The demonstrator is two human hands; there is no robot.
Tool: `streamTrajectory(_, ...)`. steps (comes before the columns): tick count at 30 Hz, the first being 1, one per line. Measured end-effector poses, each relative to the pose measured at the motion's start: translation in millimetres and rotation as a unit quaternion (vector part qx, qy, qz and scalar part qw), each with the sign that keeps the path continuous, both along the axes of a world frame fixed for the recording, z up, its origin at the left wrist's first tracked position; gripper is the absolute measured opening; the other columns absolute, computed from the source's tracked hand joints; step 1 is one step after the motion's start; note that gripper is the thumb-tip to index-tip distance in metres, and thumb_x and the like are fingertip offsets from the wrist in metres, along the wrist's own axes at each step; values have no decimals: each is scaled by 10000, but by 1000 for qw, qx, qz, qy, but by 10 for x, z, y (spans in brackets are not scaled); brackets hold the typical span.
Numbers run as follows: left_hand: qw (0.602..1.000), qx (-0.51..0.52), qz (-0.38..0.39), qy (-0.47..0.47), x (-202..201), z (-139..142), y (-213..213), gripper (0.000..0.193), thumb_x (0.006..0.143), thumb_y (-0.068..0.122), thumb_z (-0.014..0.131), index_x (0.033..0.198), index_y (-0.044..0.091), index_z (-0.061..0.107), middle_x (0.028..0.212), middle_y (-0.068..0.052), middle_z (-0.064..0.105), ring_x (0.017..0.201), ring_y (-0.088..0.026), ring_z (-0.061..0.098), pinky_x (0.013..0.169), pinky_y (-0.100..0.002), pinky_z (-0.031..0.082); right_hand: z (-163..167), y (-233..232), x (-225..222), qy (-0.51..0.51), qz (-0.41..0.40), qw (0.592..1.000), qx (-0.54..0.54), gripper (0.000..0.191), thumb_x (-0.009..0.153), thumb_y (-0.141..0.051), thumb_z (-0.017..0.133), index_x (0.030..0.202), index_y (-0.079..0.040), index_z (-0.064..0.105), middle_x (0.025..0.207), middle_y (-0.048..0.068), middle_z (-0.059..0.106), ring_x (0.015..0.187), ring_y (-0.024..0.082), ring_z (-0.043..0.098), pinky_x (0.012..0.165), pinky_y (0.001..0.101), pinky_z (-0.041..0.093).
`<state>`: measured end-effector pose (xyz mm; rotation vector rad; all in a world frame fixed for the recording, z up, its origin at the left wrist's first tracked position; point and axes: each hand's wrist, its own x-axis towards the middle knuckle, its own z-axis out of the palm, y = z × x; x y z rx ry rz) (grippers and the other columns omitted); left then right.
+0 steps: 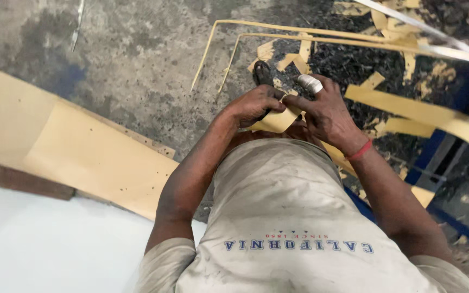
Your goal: The person pulls a long thin strip from a rack beside a blue machine, folds and bends the strip by hand into a U-shape, and uses a tape measure to measure strip lengths. They repeat this with several strips, then move to a workbench and use pliers on a small white piece.
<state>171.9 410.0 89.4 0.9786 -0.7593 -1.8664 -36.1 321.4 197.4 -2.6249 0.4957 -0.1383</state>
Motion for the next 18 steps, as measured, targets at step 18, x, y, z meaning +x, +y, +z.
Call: streamTrajectory(18,799,-54,599,-22,1517,1361,330,334,1013,79,609,1304,-84,626,1221,-210,749,1125,-292,763,1054,-460,630,97,-1858,1749,-124,100,950,270,481,951,109,591,1395,-72,561,1316,150,665,1245,279,645,1081,376,529)
